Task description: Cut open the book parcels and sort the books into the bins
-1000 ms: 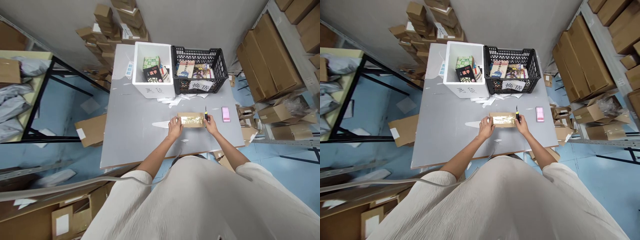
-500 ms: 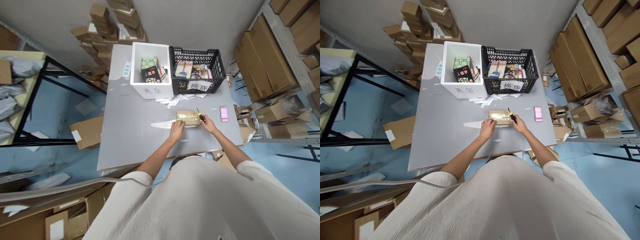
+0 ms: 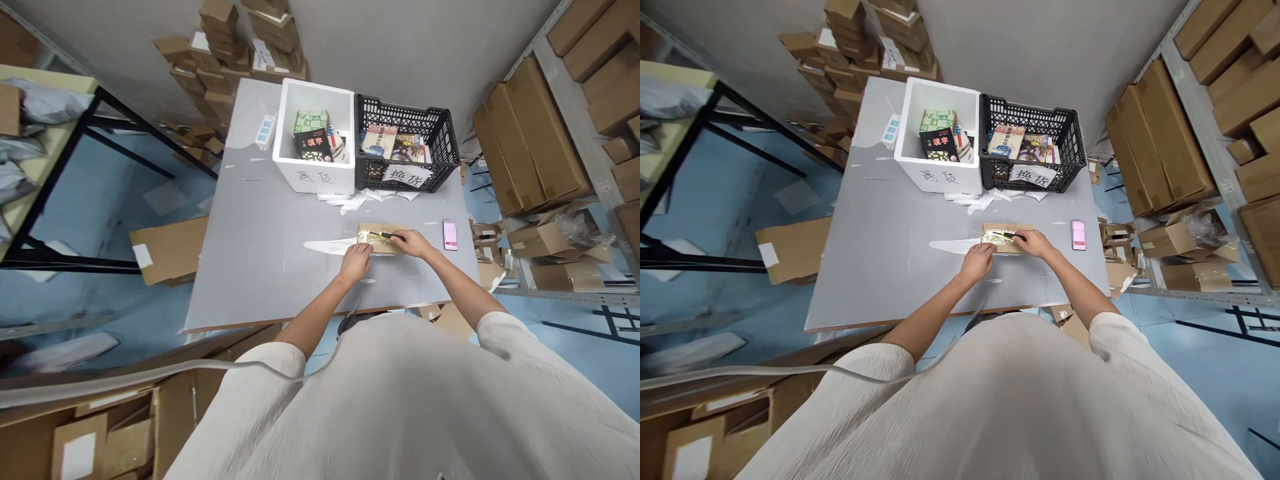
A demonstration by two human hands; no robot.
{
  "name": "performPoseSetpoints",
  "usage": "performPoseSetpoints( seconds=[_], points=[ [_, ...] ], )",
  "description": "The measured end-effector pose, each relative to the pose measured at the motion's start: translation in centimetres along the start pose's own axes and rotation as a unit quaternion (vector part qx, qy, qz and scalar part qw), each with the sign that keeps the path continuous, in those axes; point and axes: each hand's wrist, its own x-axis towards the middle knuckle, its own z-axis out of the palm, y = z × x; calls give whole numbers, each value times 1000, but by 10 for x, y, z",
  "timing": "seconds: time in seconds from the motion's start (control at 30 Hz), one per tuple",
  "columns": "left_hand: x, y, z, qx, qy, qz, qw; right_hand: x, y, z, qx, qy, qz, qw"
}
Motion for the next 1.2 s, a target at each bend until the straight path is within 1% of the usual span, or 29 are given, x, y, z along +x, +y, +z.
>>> performPoseSetpoints(
  seconds=[0.17,0.33,0.53,0.63,0.73,0.87,1.07,1.2],
  points=[
    [-4,0,4,-21,23,15,999,17,-28,-8,-108,-45,5,993],
    [-8,2,4,-28,22,3,999,25,-41,-9,-137,-63,-3,989],
    [-8,4,1,-31,4,-3,1000,29,-43,-6,-142,-64,-3,988],
    [-7,4,0,-31,4,-3,999,29,-44,-2,-145,-52,2,988],
    [-7,5,-1,-28,4,-2,1000,26,-45,1,-145,-41,4,988],
    [-7,6,-2,-23,2,2,1000,19,-42,2,-158,-45,16,986],
    [-7,7,-1,-12,3,7,1000,16,-35,-1,-158,-44,19,986],
    [-7,10,-2,-3,0,1,1000,14,-30,-9,-171,-54,38,983]
  ],
)
